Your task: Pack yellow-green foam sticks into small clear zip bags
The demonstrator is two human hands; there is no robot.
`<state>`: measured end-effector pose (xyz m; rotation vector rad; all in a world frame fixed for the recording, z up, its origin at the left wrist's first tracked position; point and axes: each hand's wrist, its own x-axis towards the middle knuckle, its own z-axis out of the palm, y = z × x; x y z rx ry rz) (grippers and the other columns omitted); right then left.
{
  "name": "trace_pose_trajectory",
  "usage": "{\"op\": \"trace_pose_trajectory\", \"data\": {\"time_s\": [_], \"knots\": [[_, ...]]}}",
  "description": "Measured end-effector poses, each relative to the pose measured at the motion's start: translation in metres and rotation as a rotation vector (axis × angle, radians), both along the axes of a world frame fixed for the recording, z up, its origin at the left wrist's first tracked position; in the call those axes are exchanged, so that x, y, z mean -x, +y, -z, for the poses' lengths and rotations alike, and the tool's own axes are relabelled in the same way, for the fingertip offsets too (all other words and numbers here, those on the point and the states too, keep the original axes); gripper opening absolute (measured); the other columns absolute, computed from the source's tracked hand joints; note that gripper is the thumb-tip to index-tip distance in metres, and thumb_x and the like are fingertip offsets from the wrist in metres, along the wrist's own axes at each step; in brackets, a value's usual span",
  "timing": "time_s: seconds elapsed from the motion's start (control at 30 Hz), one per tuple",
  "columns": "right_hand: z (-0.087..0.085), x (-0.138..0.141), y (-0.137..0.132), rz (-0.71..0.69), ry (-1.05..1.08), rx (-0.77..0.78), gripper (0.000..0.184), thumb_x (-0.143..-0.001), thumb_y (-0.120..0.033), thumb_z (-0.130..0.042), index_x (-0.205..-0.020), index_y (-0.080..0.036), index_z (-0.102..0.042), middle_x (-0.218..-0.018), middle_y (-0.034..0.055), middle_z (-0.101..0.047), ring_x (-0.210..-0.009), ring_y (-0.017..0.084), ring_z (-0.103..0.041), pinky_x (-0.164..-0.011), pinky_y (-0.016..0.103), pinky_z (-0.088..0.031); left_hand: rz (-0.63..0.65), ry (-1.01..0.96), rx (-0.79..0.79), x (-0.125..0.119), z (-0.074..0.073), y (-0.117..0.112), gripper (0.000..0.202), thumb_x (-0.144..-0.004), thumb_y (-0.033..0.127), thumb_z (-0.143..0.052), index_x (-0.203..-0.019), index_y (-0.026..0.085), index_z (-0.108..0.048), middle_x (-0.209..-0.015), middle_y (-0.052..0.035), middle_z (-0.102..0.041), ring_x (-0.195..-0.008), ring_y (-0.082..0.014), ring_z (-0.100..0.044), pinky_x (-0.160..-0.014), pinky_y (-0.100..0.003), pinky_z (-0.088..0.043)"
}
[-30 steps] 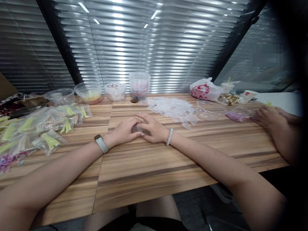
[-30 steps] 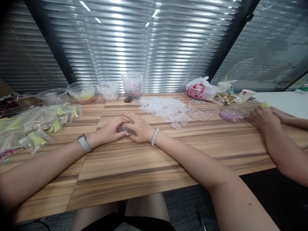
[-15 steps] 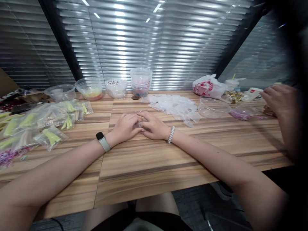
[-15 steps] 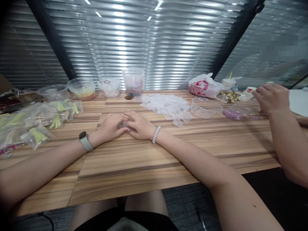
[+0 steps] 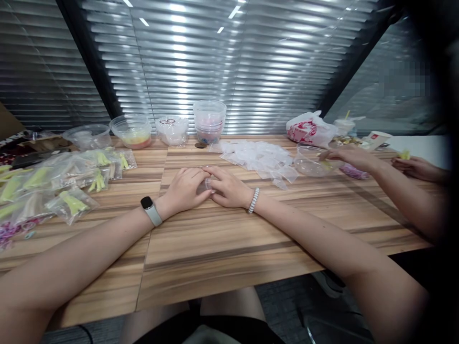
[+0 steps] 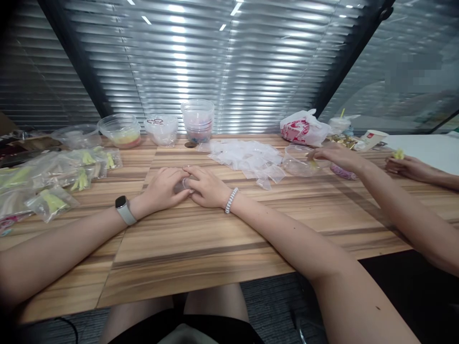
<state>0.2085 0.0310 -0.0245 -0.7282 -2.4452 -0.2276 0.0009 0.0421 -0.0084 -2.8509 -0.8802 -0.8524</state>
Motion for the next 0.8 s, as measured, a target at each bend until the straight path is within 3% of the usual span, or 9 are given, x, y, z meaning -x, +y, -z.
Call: {"op": "trace_pose_trajectory", "data": {"time_s": [0.17,0.27,0.37,0.47,0.63,0.73,0.8], "knots": [[-0.003,-0.003,-0.001,-0.050,0.106,-0.011,0.030,-0.075,-0.018,-0.056,-0.105,-0.016,-0.059,-0.143,0.0145,-0.038,-0.132,0.027,-0.038,-0.110,0.044,-0.035,-0.035,0.011,0.009,0.000,-0.001,0.000,0.045,-0.087,0.042,-0.054,-0.122,0.015,-0.054,-0.118,-0.0119,-0.058,-0.111,-0.0275,-0.052,-0.096,-0.041,-0.038],[-0.003,-0.006,-0.003,-0.080,0.266,0.035,0.033,-0.068,-0.015,-0.054,-0.101,-0.018,-0.059,-0.135,0.0117,-0.045,-0.125,0.026,-0.045,-0.105,0.043,-0.039,-0.079,0.007,0.051,0.000,0.000,0.001,0.046,-0.088,0.043,-0.052,-0.125,0.015,-0.052,-0.116,-0.0108,-0.058,-0.107,-0.0271,-0.053,-0.093,-0.040,-0.040],[-0.007,-0.012,0.003,-0.029,0.414,0.059,0.030,-0.062,-0.014,-0.050,-0.091,-0.019,-0.056,-0.122,0.0101,-0.052,-0.116,0.026,-0.051,-0.100,0.044,-0.043,-0.089,0.024,0.075,0.000,0.001,0.003,0.045,-0.089,0.044,-0.051,-0.124,0.016,-0.052,-0.112,-0.0096,-0.060,-0.102,-0.0265,-0.055,-0.089,-0.040,-0.042],[-0.020,-0.028,0.023,0.087,0.498,-0.009,0.033,-0.062,-0.012,-0.047,-0.093,-0.019,-0.055,-0.116,0.0088,-0.056,-0.113,0.025,-0.052,-0.099,0.043,-0.043,-0.098,0.038,0.069,0.000,0.001,0.005,0.046,-0.089,0.047,-0.049,-0.122,0.015,-0.052,-0.108,-0.0100,-0.060,-0.099,-0.0265,-0.055,-0.088,-0.040,-0.043],[-0.067,-0.100,0.058,0.520,0.488,-0.036,0.038,-0.072,-0.014,-0.047,-0.109,-0.016,-0.057,-0.111,0.0091,-0.060,-0.100,0.021,-0.057,-0.091,0.035,-0.047,-0.089,0.044,0.088,0.000,0.003,0.010,0.047,-0.090,0.048,-0.048,-0.124,0.016,-0.051,-0.110,-0.0098,-0.059,-0.103,-0.0264,-0.055,-0.091,-0.040,-0.042],[-0.097,-0.158,0.058,0.826,0.292,-0.008,0.038,-0.084,-0.022,-0.045,-0.120,-0.015,-0.055,-0.120,0.0115,-0.058,-0.103,0.021,-0.056,-0.092,0.033,-0.044,-0.076,0.045,0.103,0.000,0.004,0.011,0.046,-0.090,0.047,-0.048,-0.125,0.017,-0.050,-0.113,-0.0093,-0.059,-0.105,-0.0263,-0.055,-0.091,-0.040,-0.043],[-0.112,-0.194,0.050,1.109,0.110,0.071,0.040,-0.089,-0.028,-0.045,-0.125,-0.013,-0.054,-0.119,0.0149,-0.058,-0.110,0.024,-0.053,-0.096,0.037,-0.040,-0.075,0.051,0.112,0.000,0.004,0.012,0.045,-0.090,0.047,-0.048,-0.124,0.017,-0.051,-0.113,-0.0087,-0.060,-0.106,-0.0262,-0.055,-0.091,-0.040,-0.043]]}}
